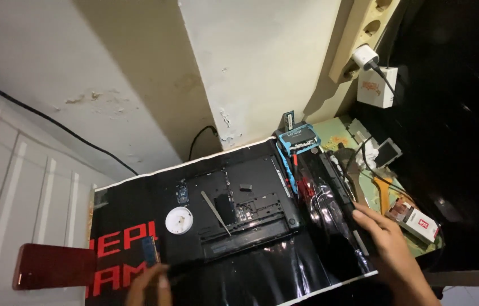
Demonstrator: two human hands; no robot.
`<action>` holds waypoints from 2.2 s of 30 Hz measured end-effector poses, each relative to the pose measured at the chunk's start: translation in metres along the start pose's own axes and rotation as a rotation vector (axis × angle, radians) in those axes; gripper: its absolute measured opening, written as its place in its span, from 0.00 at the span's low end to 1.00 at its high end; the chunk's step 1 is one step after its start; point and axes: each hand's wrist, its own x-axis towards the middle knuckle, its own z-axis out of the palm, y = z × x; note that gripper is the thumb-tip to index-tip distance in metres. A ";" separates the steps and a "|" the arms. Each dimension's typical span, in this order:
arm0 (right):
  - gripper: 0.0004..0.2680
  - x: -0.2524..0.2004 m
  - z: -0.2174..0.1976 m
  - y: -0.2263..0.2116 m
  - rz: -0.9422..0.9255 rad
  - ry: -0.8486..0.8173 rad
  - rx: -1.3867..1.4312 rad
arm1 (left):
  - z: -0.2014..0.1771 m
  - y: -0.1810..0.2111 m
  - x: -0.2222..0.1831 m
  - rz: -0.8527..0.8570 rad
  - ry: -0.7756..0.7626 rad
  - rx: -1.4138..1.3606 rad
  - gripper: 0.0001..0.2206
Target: Removing and inspecting internal components like RAM from a disassembled laptop on a workbench.
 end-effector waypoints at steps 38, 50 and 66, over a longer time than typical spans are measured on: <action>0.16 0.047 0.093 0.090 -0.714 -0.046 -0.585 | -0.035 0.001 0.006 0.786 0.192 0.421 0.33; 0.18 0.039 0.093 0.088 -0.606 -0.101 -0.507 | -0.034 0.110 -0.094 -0.075 -0.022 -0.266 0.31; 0.17 0.041 0.082 0.116 -0.644 -0.049 -0.530 | -0.028 0.068 -0.069 0.226 0.030 -0.342 0.23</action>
